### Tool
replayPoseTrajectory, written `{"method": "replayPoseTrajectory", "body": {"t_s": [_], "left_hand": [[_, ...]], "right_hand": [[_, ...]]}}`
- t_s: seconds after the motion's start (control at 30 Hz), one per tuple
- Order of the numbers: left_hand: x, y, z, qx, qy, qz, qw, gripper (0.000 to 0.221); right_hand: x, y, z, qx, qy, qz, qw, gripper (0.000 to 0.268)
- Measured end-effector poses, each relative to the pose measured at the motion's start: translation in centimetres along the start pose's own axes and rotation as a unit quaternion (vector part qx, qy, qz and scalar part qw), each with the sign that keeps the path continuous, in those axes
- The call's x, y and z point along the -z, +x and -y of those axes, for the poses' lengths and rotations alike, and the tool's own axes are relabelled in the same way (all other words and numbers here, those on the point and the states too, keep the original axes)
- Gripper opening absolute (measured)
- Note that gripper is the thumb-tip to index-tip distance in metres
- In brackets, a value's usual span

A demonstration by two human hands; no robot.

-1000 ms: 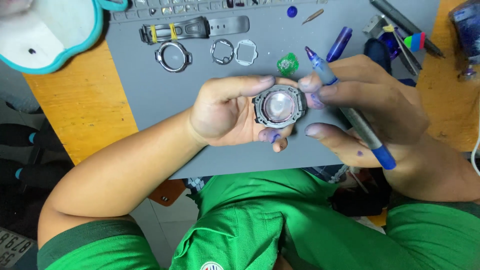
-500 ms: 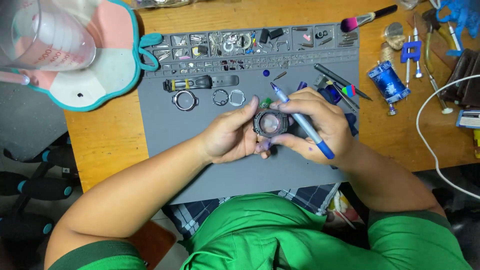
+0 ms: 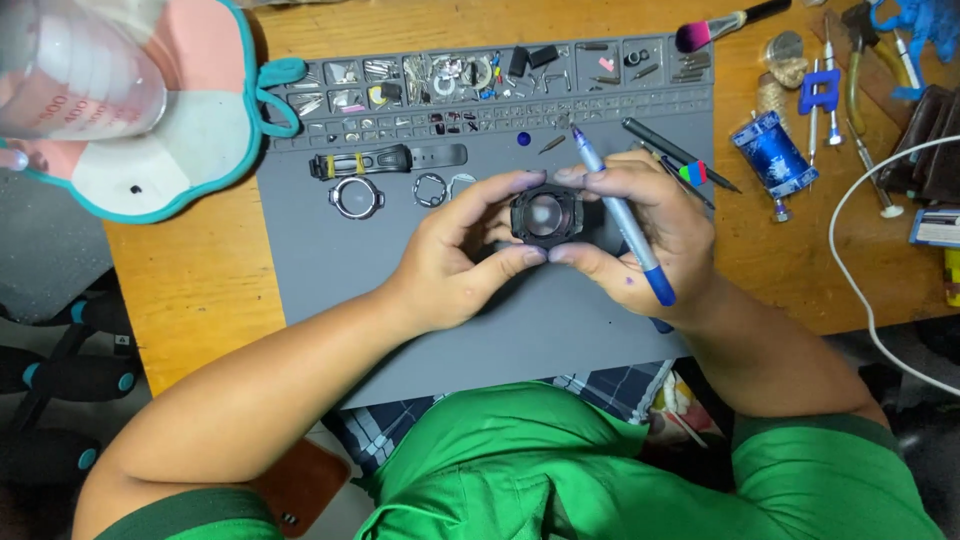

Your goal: A person uses a blue permanent marker to color the interior rim of a black watch case on a repair bench.

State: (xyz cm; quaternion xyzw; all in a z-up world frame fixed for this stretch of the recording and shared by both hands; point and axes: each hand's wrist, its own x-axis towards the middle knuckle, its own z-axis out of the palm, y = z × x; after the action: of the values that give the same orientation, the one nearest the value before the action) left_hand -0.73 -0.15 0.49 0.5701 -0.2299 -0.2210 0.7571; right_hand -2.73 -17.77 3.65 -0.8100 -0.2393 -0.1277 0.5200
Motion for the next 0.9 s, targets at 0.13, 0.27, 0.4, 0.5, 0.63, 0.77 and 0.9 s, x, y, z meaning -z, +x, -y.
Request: {"method": "replayPoseTrajectory", "body": {"t_s": [0.13, 0.27, 0.4, 0.5, 0.63, 0.77, 0.9], "left_hand": [[0.0, 0.0, -0.7, -0.116, 0.116, -0.031, 0.986, 0.040], [0.3, 0.5, -0.7, -0.152, 0.145, -0.019, 0.978, 0.038], [0.6, 0.6, -0.2, -0.164, 0.167, 0.016, 0.972, 0.036], [0.7, 0.7, 0.0, -0.164, 0.183, 0.037, 0.969, 0.033], [0.8, 0.7, 0.0, -0.161, 0.190, 0.056, 0.967, 0.027], [0.9, 0.5, 0.2, -0.162, 0.202, 0.065, 0.964, 0.026], [0.8, 0.7, 0.1, -0.163, 0.212, 0.069, 0.961, 0.023]], "right_hand": [[-0.3, -0.6, -0.4, 0.007, 0.052, -0.081, 0.995, 0.028], [0.1, -0.3, -0.8, 0.049, 0.082, -0.105, 0.990, 0.016], [0.0, -0.5, -1.0, 0.046, 0.108, -0.068, 0.991, 0.017], [0.3, -0.9, -0.7, -0.013, 0.134, -0.048, 0.990, 0.015], [1.0, -0.9, -0.6, -0.040, 0.108, 0.018, 0.993, 0.013], [1.3, -0.6, -0.6, -0.026, 0.072, 0.048, 0.996, 0.012], [1.2, -0.4, -0.8, -0.003, 0.042, 0.056, 0.998, 0.012]]}}
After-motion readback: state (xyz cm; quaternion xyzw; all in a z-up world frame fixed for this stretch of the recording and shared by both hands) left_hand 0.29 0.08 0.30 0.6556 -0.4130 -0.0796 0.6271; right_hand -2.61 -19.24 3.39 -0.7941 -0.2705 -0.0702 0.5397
